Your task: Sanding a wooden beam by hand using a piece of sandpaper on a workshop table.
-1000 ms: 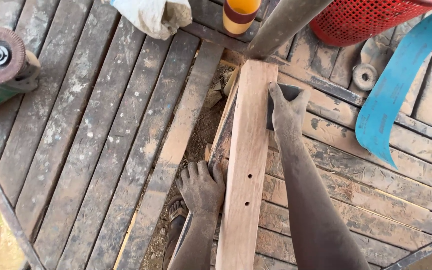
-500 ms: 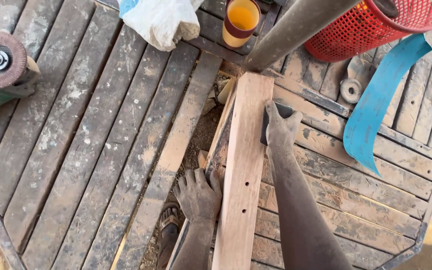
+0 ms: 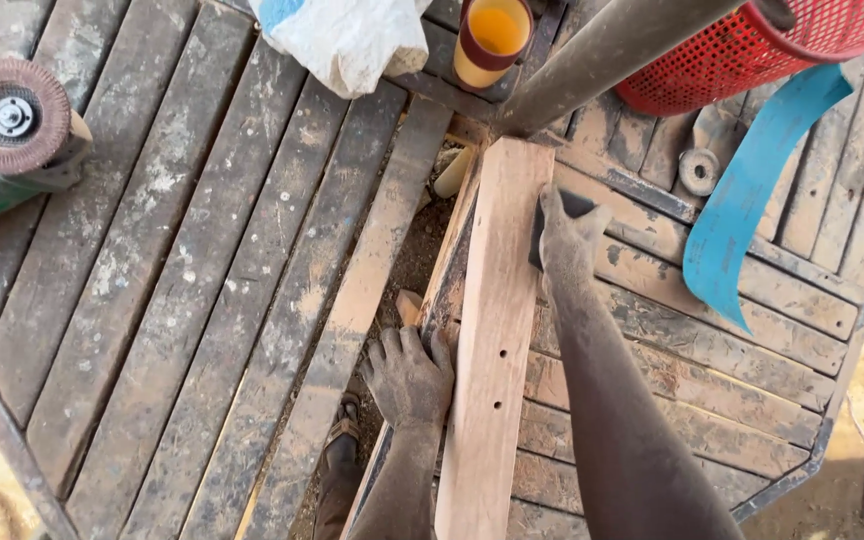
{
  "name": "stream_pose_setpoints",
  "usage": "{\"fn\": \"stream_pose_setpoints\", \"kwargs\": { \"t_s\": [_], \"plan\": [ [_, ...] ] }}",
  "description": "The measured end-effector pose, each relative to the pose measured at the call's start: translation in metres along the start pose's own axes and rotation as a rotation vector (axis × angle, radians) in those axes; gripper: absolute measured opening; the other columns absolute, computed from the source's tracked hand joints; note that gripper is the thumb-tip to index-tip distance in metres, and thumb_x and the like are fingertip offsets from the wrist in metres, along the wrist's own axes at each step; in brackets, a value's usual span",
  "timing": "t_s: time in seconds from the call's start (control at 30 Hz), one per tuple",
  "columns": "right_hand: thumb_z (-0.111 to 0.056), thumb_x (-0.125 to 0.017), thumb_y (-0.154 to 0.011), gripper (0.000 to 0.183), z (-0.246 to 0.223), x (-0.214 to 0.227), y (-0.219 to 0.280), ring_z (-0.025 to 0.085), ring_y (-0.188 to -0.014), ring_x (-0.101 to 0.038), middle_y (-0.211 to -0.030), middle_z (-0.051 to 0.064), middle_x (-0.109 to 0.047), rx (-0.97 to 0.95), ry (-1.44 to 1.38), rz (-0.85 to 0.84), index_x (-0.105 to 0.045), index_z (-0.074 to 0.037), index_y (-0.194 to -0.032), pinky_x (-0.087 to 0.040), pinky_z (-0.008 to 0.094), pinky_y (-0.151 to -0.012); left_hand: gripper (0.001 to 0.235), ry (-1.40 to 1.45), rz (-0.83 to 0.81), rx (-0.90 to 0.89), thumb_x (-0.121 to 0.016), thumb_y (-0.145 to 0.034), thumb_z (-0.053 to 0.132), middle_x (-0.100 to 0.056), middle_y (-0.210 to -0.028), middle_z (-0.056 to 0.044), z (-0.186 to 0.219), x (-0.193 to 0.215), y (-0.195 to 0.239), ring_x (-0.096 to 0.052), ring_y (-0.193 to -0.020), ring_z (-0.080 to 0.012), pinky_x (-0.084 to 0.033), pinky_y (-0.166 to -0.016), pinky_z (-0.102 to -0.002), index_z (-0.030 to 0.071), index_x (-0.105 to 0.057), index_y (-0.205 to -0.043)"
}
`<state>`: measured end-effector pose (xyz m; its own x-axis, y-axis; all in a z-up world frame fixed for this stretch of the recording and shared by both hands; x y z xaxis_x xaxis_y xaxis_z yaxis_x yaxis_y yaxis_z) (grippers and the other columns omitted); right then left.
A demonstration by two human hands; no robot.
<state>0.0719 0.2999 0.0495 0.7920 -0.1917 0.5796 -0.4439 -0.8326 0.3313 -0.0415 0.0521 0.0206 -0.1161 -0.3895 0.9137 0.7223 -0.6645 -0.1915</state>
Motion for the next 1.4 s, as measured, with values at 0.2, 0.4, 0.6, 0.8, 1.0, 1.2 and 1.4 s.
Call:
{"fn": "stream_pose_setpoints", "kwargs": {
  "t_s": [0.2,0.4,0.6,0.8,1.0,1.2,1.4],
  "plan": [
    [-0.043,-0.083,-0.086,0.055,-0.015,-0.011,-0.019,0.028,-0.101,-0.060,-0.099,0.012,-0.053,0.034,-0.066,-0.032,-0.044,-0.011,-0.109,-0.052,0.043,-0.088,0.044,-0.013,0.018,-0.009,-0.057,-0.093,0.056,-0.059,-0.089,-0.011,0.000,-0.004,0.000,-0.066,-0.087,-0.0347,-0.056,-0.080,-0.048,0.013,-0.066,-0.091],
    [-0.048,-0.086,-0.082,0.059,0.009,0.012,0.005,0.025,-0.092,-0.063,-0.092,0.009,-0.055,-0.004,0.007,-0.009,-0.046,-0.012,-0.106,-0.053,0.038,-0.083,0.042,0.000,0.004,0.011,-0.059,-0.093,0.055,-0.060,-0.091,-0.010,-0.002,-0.007,0.001,-0.067,-0.089,-0.0349,-0.057,-0.079,-0.049,0.014,-0.066,-0.093],
    [-0.044,-0.086,-0.084,0.056,0.002,-0.004,-0.012,0.024,-0.091,-0.062,-0.090,0.010,-0.054,0.023,-0.041,-0.009,-0.046,-0.009,-0.102,-0.053,0.038,-0.085,0.042,-0.002,-0.029,0.029,-0.057,-0.094,0.054,-0.060,-0.093,-0.010,-0.002,-0.006,0.002,-0.067,-0.092,-0.0344,-0.057,-0.081,-0.048,0.013,-0.065,-0.095],
    [-0.045,-0.085,-0.085,0.053,-0.014,0.004,0.013,0.024,-0.088,-0.061,-0.089,0.009,-0.054,0.042,-0.065,-0.022,-0.048,-0.012,-0.104,-0.052,0.039,-0.080,0.042,0.022,-0.036,0.011,-0.058,-0.094,0.054,-0.059,-0.094,-0.011,-0.002,-0.004,-0.001,-0.066,-0.090,-0.0342,-0.056,-0.081,-0.046,0.012,-0.064,-0.094],
    [-0.043,-0.085,-0.086,0.053,-0.002,0.017,0.036,0.021,-0.088,-0.060,-0.090,0.009,-0.053,0.036,0.007,-0.034,-0.046,-0.012,-0.106,-0.052,0.035,-0.079,0.043,0.023,-0.018,0.015,-0.058,-0.093,0.057,-0.062,-0.097,-0.012,-0.002,-0.006,0.001,-0.066,-0.090,-0.0332,-0.055,-0.080,-0.046,0.014,-0.064,-0.094],
    [-0.040,-0.087,-0.082,0.055,-0.029,0.009,0.028,0.023,-0.089,-0.059,-0.090,0.010,-0.052,0.054,0.037,-0.060,-0.045,-0.011,-0.103,-0.052,0.036,-0.082,0.043,0.021,-0.007,-0.002,-0.057,-0.096,0.054,-0.061,-0.094,-0.013,0.001,0.006,-0.005,-0.065,-0.086,-0.0329,-0.054,-0.077,-0.044,0.011,-0.063,-0.092],
    [-0.045,-0.090,-0.078,0.057,-0.011,0.004,0.017,0.021,-0.083,-0.062,-0.083,0.008,-0.053,-0.009,0.009,-0.037,-0.048,-0.014,-0.101,-0.052,0.035,-0.077,0.044,0.017,-0.017,0.000,-0.057,-0.094,0.055,-0.062,-0.095,-0.014,0.001,0.003,-0.005,-0.065,-0.085,-0.0330,-0.054,-0.077,-0.045,0.012,-0.063,-0.091]
  ]
}}
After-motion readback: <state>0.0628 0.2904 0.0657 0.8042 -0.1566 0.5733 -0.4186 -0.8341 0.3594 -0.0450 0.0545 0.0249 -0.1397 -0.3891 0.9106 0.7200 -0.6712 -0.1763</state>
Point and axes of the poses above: each hand's wrist, its own y-axis away from the middle knuckle, its own x-axis out of the back of the hand, z = x × y, the point moved 5 cm from there along -y, towards the middle knuckle
